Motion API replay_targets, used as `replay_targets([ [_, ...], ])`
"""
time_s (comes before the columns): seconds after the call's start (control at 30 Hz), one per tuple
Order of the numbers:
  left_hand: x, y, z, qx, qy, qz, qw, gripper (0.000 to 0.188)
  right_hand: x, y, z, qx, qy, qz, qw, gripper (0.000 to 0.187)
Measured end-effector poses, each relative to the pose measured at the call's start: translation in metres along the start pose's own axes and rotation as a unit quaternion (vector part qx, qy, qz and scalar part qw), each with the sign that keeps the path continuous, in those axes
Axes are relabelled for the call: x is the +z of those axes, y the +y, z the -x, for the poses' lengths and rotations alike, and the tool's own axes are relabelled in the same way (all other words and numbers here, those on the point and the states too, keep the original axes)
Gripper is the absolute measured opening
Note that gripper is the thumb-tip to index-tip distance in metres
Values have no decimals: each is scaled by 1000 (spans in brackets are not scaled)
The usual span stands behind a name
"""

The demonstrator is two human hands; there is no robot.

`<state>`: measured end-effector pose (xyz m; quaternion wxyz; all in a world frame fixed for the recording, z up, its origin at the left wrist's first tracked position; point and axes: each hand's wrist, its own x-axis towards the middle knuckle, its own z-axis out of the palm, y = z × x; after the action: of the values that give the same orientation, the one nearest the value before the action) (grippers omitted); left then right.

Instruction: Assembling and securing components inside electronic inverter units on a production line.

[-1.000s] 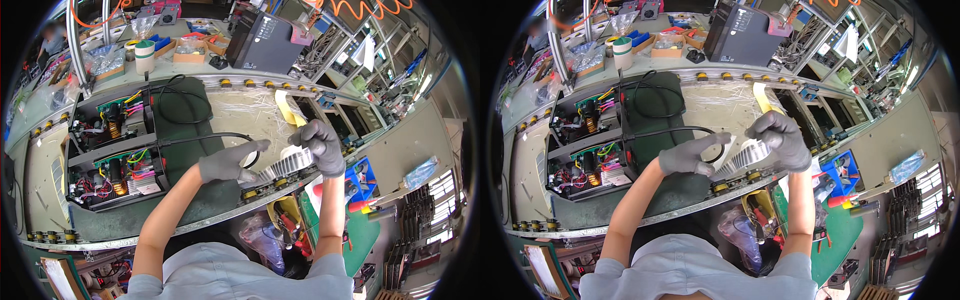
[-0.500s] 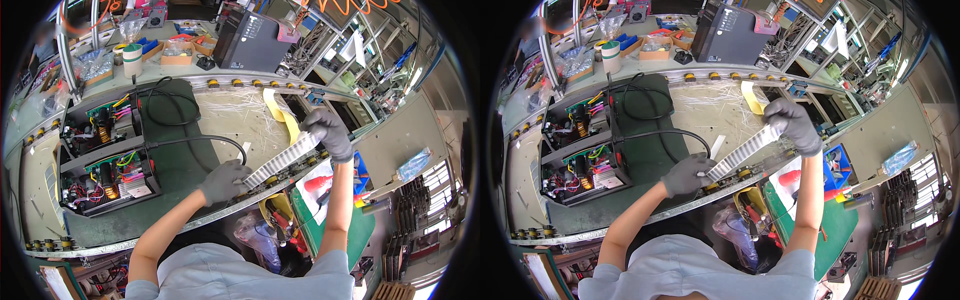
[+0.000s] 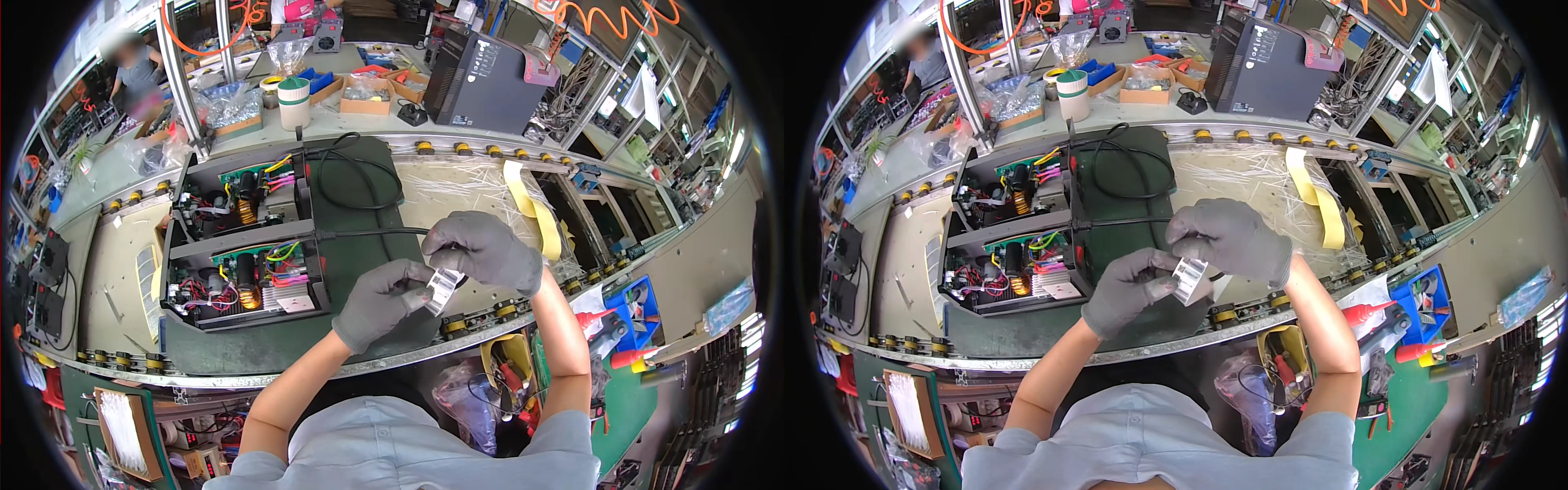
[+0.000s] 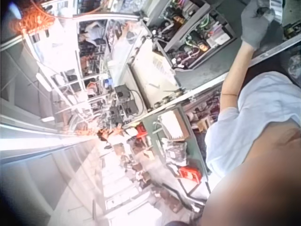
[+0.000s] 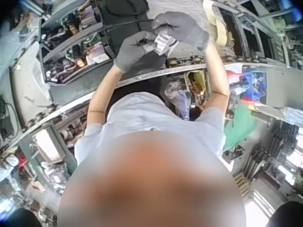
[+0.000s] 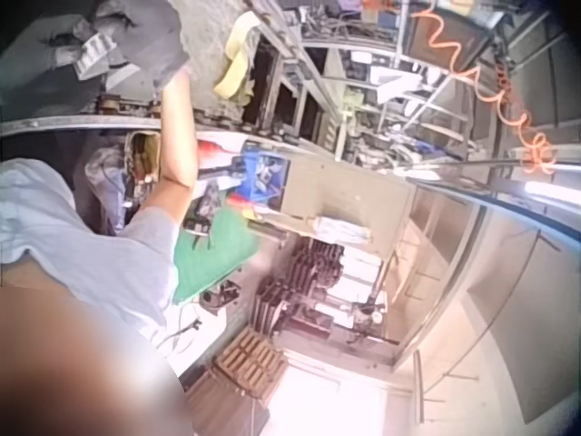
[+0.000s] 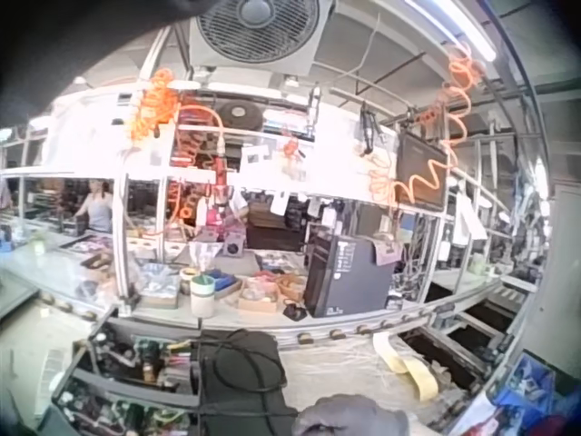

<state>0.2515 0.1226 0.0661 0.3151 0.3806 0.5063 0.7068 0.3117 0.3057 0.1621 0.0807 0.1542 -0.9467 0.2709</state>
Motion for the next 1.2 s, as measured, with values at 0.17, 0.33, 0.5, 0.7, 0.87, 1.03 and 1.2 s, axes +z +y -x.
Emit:
replay_targets([
  [0.17,1,-4,-3,11,39,71,997,21,6,8,-3,48,-6,-138,989,11],
  [0.33,-1,-9,-6,-64,8,73,995,22,10,9,-1,-42,135,14,990,11],
  [0.5,6,-9,2,-33,63,68,995,32,8,-4,66,209,235,-26,949,23],
  [0.7,42,-47,10,56,-3,-222,973,42,83,8,96,229,221,-275,907,28],
  [0.87,31,-37,22,79,22,-296,952,53,55,61,116,316,503,-69,801,25],
  [1.03,-19,-17,49,117,94,-383,912,39,55,139,166,565,328,345,674,22],
  [1.2,-55,19,82,275,376,-479,745,23,90,177,158,576,168,174,780,45],
])
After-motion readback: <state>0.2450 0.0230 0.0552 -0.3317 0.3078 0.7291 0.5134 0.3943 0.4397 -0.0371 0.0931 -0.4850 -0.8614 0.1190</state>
